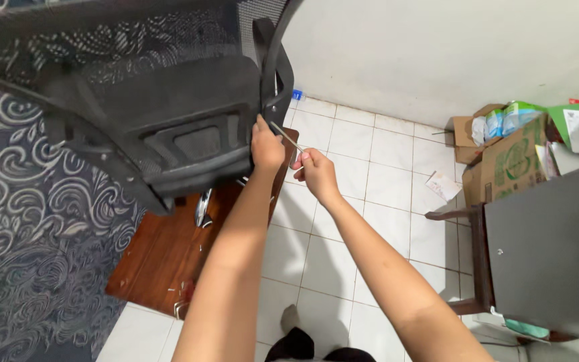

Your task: The person uses an Allen key to tighten screws on the underside of a black mesh office chair, then repositions the chair upright and continues tightening fasteners on the armrests and base. The chair is moved and rotated multiple times during the process.

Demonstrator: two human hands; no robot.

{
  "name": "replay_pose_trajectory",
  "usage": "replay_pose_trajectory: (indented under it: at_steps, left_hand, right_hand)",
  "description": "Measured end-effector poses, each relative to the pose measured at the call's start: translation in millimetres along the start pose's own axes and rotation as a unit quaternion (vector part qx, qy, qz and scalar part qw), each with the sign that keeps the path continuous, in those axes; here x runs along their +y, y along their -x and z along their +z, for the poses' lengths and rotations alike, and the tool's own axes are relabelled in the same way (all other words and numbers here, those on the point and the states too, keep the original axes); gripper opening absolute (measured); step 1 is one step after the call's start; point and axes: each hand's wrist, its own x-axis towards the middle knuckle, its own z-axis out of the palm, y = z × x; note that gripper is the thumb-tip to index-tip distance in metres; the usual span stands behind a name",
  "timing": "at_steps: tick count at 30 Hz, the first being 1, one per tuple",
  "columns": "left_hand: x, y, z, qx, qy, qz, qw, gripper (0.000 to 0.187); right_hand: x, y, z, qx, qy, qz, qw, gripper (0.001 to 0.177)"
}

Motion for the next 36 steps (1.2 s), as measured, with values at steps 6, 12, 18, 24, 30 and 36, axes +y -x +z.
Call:
replay_pose_trajectory:
  at_steps: [6, 12, 18, 24, 30, 36]
  left_hand:
    - [-40, 87, -72, -0.07, 0.025, 0.103, 0.992, 0.061]
    - [-126, 204, -204, -0.192, -0.007, -0.103, 0.976, 0.06]
    - [-161, 303, -315, -0.157, -0.009, -0.204, 0.966, 0.055]
    - [-196, 347, -379, -0.149, -0.009, -0.243, 0.958, 0.056]
    - [-278, 354, -419, -0.171, 0.007, -0.231, 0.958, 0.057]
    - [-373, 356, -476, -0.196, -0.039, -0.247, 0.948, 0.054]
  right_hand:
    - [27, 57, -53, -0.062, 0.046, -0.073, 0.994, 0.024]
    - [47, 128, -116, -0.031, 0.183, -0.103, 0.977, 0.024]
    - [39, 183, -130, -0.002, 0.14, -0.063, 0.988, 0.031]
    - [7, 230, -79, -0.095, -0.039, -0.003, 0.995, 0.024]
    - [24, 252, 34, -0.133, -0.008, 0.062, 0.989, 0.019]
    - [113, 251, 177, -0.162, 0.039, 0.096, 0.981, 0.021]
